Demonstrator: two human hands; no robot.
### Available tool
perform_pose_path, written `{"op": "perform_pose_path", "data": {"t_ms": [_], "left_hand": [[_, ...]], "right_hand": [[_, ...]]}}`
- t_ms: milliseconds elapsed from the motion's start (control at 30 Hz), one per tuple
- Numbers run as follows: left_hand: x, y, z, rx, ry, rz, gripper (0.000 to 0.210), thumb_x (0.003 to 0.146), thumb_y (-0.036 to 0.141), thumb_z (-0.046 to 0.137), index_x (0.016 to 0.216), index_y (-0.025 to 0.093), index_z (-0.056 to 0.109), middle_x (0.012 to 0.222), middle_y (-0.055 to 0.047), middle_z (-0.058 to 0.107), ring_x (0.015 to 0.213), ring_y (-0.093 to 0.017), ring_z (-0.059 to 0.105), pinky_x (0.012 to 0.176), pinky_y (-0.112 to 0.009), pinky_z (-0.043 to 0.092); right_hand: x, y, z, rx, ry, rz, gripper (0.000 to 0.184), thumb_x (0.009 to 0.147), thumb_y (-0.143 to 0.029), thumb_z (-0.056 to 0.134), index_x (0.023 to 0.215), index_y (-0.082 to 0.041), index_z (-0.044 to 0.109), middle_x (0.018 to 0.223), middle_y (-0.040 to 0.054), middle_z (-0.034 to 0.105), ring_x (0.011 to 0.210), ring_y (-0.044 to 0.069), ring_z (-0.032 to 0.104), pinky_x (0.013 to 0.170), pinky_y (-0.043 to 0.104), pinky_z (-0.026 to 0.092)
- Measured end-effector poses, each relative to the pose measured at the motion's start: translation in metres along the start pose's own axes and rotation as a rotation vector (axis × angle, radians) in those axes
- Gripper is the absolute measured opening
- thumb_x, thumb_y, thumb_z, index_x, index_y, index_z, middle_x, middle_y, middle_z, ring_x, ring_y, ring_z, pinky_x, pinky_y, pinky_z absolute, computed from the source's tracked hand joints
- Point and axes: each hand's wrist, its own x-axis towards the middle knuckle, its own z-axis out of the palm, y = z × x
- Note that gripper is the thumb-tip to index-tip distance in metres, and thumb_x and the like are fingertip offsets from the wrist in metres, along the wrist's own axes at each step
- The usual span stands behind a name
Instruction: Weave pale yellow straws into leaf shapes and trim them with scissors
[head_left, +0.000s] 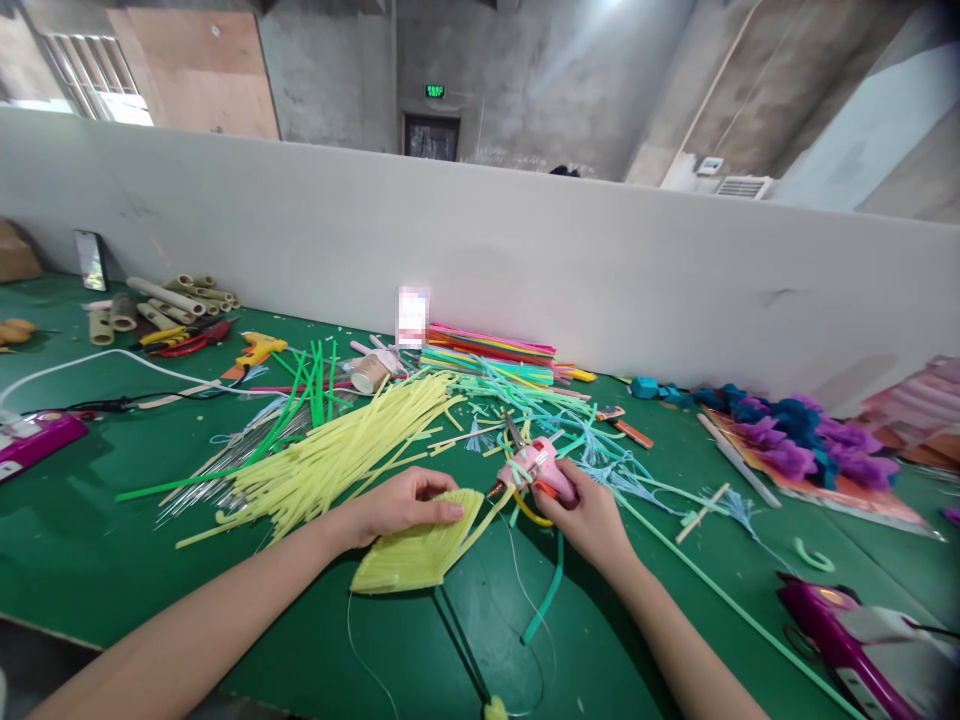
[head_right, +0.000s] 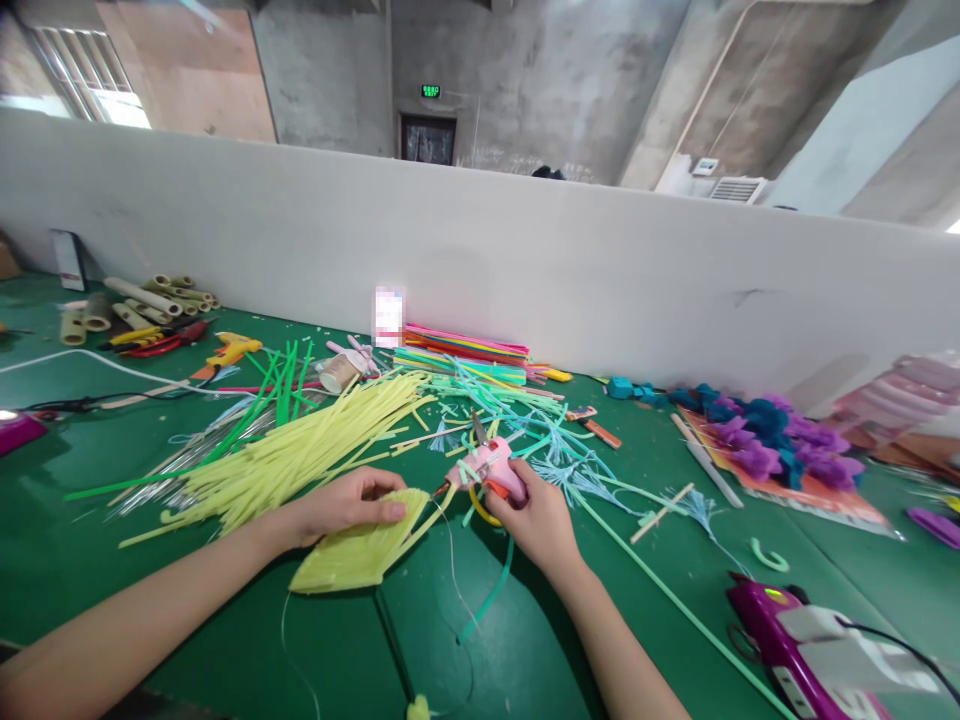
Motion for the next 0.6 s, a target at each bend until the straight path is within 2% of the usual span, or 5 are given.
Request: {"op": "perform_pose_path", "data": {"t_ms": [367, 600], "left_hand": [[0.0005, -0.0017, -0.0007, 0.021, 0.018, 0.003, 0.041, 0.068, 0.053, 0.072, 0.079, 0.016, 0.060, 0.069, 0.003, 0.052, 0.061, -0.011, 0.046, 0.053, -0.019, 0.033], [0.0009, -0.0024, -0.0009, 0.018, 0.020, 0.004, 0.038, 0.070, 0.051, 0.072, 0.081, 0.016, 0.061, 0.070, 0.002, 0.052, 0.062, -0.011, 0.047, 0.054, -0.020, 0.033]], "right_hand": [[0.0009, 0.0039, -0.0009, 0.013, -0.026, -0.033, 0.026, 0.078, -0.047, 0.056, 0.075, -0.022, 0.051, 0.055, -0.0060, 0.045, 0.049, 0.012, 0.040, 0.049, 0.023, 0.030], [0.0010, 0.0042, -0.0030, 0.040, -0.063, -0.022, 0.023, 0.078, -0.043, 0.056, 0.079, -0.020, 0.055, 0.059, -0.0042, 0.050, 0.052, 0.013, 0.041, 0.050, 0.023, 0.031]]}}
